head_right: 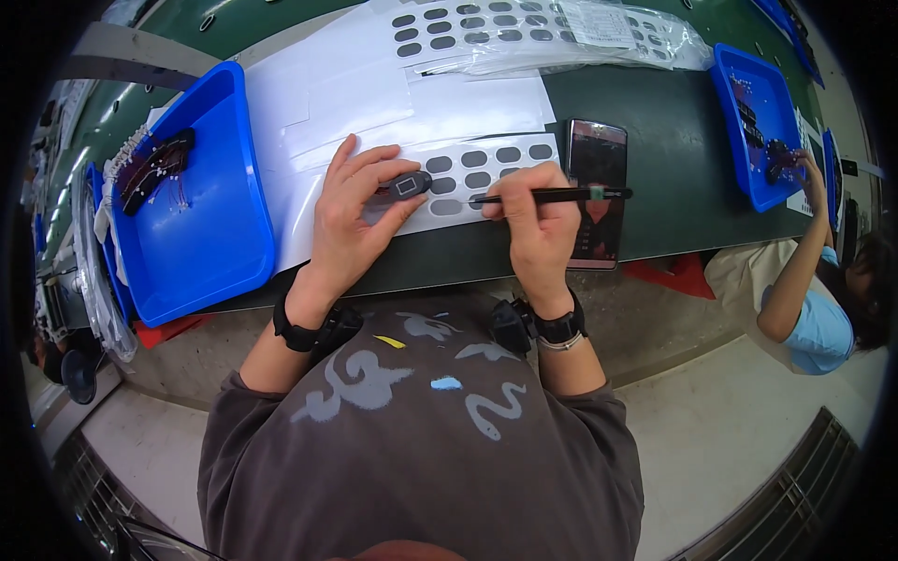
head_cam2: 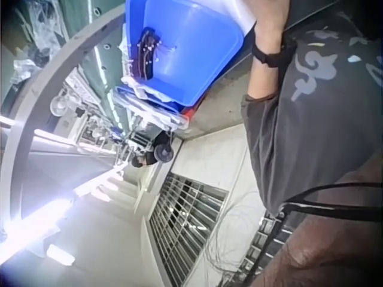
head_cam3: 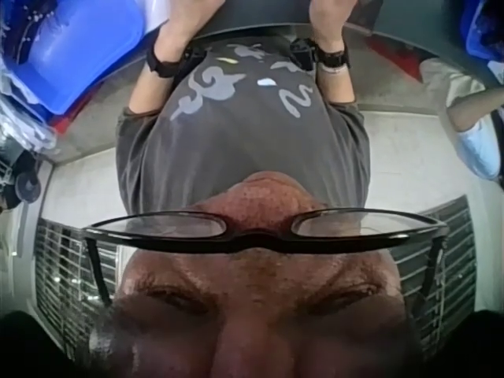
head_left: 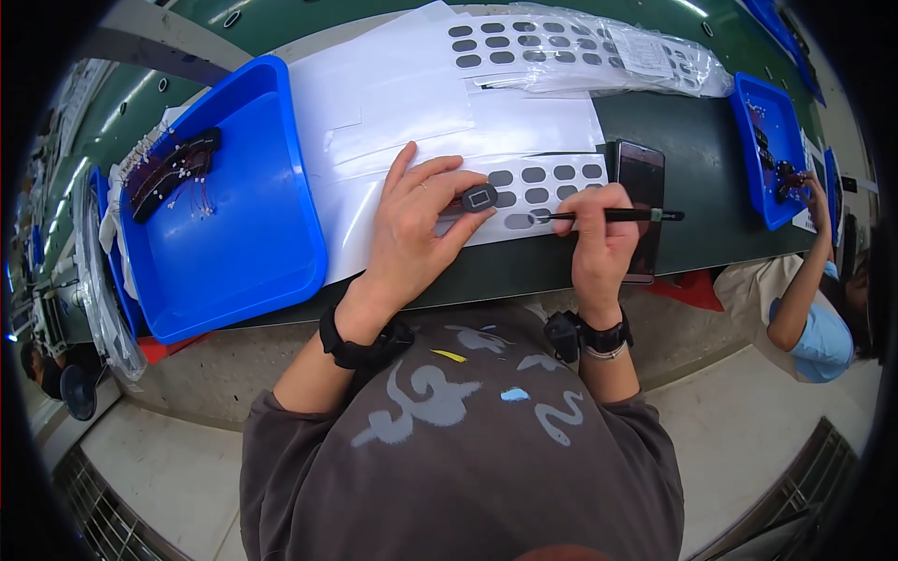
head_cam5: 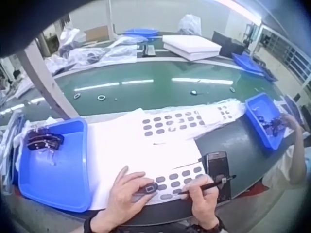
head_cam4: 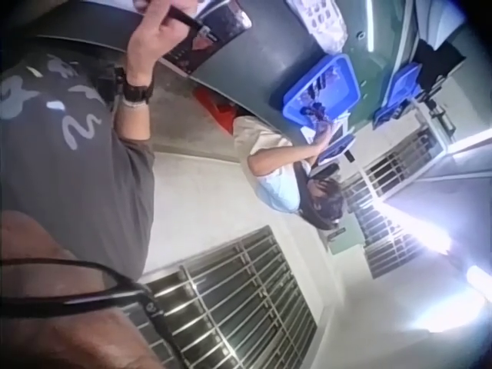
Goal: Manually assemble small electronic components onto a template at a factory workstation using hands and a marking tool.
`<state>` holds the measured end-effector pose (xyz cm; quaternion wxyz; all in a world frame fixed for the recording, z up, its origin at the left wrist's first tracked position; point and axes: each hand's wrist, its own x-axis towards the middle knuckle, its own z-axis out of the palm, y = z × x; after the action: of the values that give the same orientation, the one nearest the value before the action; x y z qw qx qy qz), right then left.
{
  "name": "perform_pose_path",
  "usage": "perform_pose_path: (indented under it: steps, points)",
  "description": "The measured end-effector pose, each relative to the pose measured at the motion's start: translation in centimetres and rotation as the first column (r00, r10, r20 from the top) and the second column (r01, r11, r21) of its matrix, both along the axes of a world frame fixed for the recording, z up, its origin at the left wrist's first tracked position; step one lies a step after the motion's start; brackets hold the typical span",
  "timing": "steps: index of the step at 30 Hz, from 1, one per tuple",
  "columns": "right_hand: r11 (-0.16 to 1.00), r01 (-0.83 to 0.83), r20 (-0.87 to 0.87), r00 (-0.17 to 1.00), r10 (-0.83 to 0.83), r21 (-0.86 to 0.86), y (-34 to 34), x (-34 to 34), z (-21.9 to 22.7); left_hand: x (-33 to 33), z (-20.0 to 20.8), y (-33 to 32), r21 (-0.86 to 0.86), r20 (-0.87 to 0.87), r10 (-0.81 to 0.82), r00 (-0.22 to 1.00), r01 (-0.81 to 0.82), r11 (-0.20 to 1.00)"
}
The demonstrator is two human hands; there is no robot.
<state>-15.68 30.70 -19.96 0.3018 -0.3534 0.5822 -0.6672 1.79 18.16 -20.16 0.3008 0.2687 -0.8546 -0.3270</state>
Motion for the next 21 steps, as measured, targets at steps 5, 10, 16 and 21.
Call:
perform_pose_path:
  steps: [5, 10, 16, 21]
  points:
    - [0.997, -0.079, 0.235, 0.969, 0.078, -0.007, -2.5, 0.1, 0.9, 0.0, 0.2, -0.1, 0.046, 0.002, -0.019, 1.000, 0.019, 0.999]
    - [0.979, -0.198, 0.383, 0.909, 0.161, 0.058, -3.6, 0.0, 1.1, 0.1, 0.1, -0.3, 0.126, 0.006, -0.033, 0.999, 0.032, 0.991]
    - [0.974, -0.194, 0.387, 0.912, 0.134, 0.121, -3.8, -0.1, 1.0, 0.1, 0.2, -0.4, 0.137, -0.008, -0.054, 0.999, 0.054, 0.989]
    - [0.957, -0.234, 0.342, 0.925, 0.166, 0.170, -3.6, -0.3, 1.2, 0.1, 0.2, -0.4, 0.137, -0.002, -0.051, 0.999, 0.051, 0.989]
